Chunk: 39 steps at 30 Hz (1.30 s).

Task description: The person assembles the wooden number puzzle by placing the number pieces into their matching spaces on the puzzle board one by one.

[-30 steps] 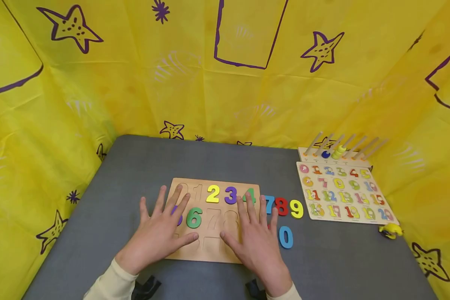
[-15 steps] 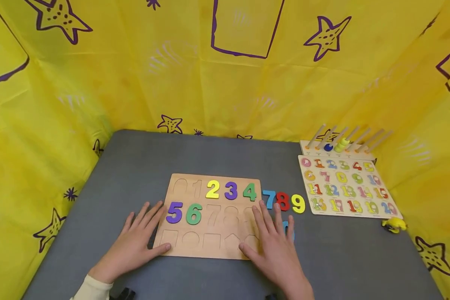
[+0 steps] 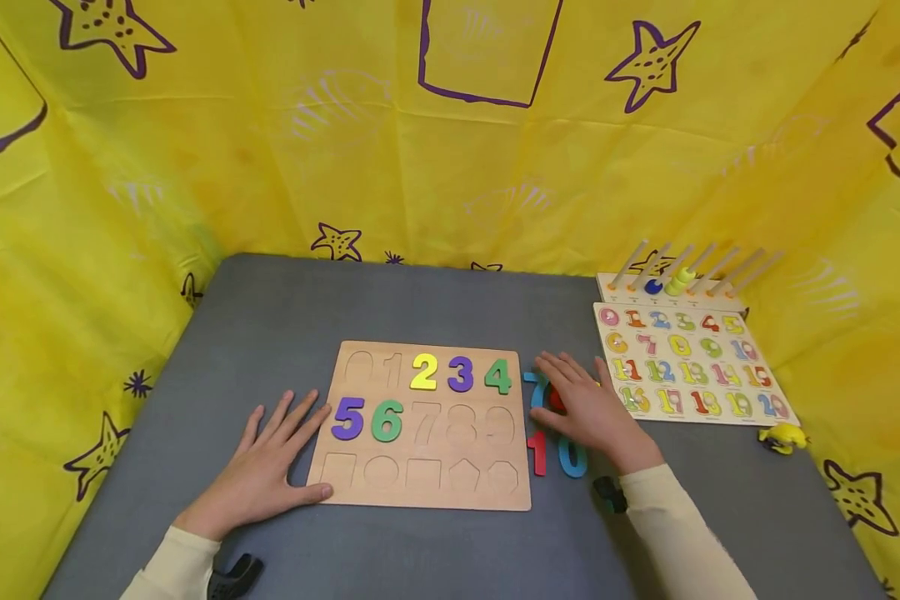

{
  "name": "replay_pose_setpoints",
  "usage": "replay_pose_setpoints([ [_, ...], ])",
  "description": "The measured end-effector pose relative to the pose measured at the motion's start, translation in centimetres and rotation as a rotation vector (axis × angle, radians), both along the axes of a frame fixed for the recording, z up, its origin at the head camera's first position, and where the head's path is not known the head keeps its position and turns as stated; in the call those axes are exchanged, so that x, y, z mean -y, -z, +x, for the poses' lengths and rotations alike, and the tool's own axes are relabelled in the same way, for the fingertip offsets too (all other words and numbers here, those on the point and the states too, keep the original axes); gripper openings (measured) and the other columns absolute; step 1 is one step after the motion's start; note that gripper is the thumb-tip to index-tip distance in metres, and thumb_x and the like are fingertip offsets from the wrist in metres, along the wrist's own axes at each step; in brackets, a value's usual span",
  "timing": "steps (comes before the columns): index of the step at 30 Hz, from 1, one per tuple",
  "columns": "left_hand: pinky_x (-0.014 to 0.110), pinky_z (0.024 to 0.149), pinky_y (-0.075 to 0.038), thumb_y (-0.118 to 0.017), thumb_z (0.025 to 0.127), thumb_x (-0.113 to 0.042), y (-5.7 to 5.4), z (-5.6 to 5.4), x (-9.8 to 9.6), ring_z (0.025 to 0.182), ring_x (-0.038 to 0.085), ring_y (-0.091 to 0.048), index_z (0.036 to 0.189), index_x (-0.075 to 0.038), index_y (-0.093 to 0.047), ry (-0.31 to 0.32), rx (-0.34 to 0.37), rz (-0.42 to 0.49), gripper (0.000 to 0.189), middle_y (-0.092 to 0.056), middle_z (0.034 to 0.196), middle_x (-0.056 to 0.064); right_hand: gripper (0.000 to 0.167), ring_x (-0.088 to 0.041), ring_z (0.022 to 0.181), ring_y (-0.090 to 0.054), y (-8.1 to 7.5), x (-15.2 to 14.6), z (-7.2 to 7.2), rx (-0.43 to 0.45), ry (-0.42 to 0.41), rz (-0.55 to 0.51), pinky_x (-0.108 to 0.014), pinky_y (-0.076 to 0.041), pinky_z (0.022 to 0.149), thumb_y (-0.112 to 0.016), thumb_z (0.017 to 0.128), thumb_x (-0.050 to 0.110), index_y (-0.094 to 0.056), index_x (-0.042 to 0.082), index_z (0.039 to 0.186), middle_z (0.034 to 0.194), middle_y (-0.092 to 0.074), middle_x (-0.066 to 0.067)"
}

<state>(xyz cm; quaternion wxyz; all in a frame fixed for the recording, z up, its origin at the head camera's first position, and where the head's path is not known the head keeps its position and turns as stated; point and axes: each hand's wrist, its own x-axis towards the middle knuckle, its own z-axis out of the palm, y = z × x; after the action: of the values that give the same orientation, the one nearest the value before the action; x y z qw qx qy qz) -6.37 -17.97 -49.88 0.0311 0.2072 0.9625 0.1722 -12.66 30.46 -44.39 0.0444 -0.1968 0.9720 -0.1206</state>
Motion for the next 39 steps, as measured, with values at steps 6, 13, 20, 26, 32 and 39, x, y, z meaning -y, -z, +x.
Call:
replay_pose_setpoints([
  [6, 0.065, 0.116, 0.001, -0.060, 0.075, -0.086, -0.1, 0.2, 0.1, 0.154, 0.038, -0.003, 0.163, -0.022, -0.026, 0.002, 0.000, -0.002, 0.114, -0.014, 0.169, 0.006, 0.085, -0.037, 0.138, -0.044, 0.9, -0.5, -1.6, 0.024, -0.073, 0.060, -0.072, -0.009, 0.113, -0.078, 0.087, 0.048, -0.045, 0.008, 0.154, 0.149, -0.050, -0.015],
  [13, 0.066, 0.115, 0.000, -0.062, 0.077, -0.083, -0.6, 0.5, 0.1, 0.153, 0.040, -0.005, 0.163, -0.020, -0.028, 0.003, -0.020, 0.020, 0.112, -0.016, 0.169, 0.008, 0.077, -0.035, 0.134, -0.048, 0.7, -0.1, -1.7, -0.031, -0.101, 0.097, -0.070, -0.014, 0.113, -0.080, 0.087, 0.045, -0.053, 0.010, 0.149, 0.143, -0.056, -0.015],
  [20, 0.067, 0.115, 0.000, -0.061, 0.077, -0.084, -0.6, 0.4, 0.1, 0.153, 0.040, -0.005, 0.163, -0.019, -0.027, 0.007, -0.018, 0.016, 0.112, -0.017, 0.169, 0.009, 0.070, -0.034, 0.128, -0.052, 0.6, 0.1, -1.9, -0.063, -0.150, 0.105, -0.069, -0.016, 0.113, -0.080, 0.087, 0.042, -0.058, 0.008, 0.145, 0.136, -0.059, -0.015],
  [26, 0.065, 0.116, 0.004, -0.056, 0.077, -0.087, -0.6, 0.2, 0.0, 0.154, 0.037, 0.001, 0.164, -0.023, -0.022, 0.007, 0.026, -0.020, 0.113, -0.010, 0.170, 0.006, 0.069, -0.033, 0.124, -0.054, 0.4, 0.1, -2.3, -0.108, -0.185, 0.139, -0.067, -0.017, 0.114, -0.082, 0.086, 0.042, -0.061, 0.007, 0.141, 0.131, -0.062, -0.014],
  [32, 0.064, 0.116, 0.004, -0.057, 0.077, -0.087, -0.8, 0.1, 0.0, 0.154, 0.037, 0.001, 0.164, -0.023, -0.022, 0.011, 0.033, -0.034, 0.113, -0.009, 0.170, 0.006, 0.072, -0.033, 0.121, -0.057, -0.9, 0.9, -2.4, -0.172, -0.180, 0.110, -0.064, -0.015, 0.116, -0.082, 0.085, 0.044, -0.060, 0.007, 0.142, 0.129, -0.063, -0.014],
  [39, 0.064, 0.117, 0.005, -0.055, 0.078, -0.087, -0.7, 0.2, 0.0, 0.154, 0.036, 0.001, 0.164, -0.023, -0.022, 0.007, 0.024, -0.036, 0.113, -0.009, 0.170, 0.005, 0.074, -0.029, 0.116, -0.061, -2.8, 6.5, -0.4, -0.337, -0.265, 0.016, -0.060, -0.026, 0.114, -0.089, 0.077, 0.045, -0.064, 0.008, 0.137, 0.124, -0.067, -0.009],
])
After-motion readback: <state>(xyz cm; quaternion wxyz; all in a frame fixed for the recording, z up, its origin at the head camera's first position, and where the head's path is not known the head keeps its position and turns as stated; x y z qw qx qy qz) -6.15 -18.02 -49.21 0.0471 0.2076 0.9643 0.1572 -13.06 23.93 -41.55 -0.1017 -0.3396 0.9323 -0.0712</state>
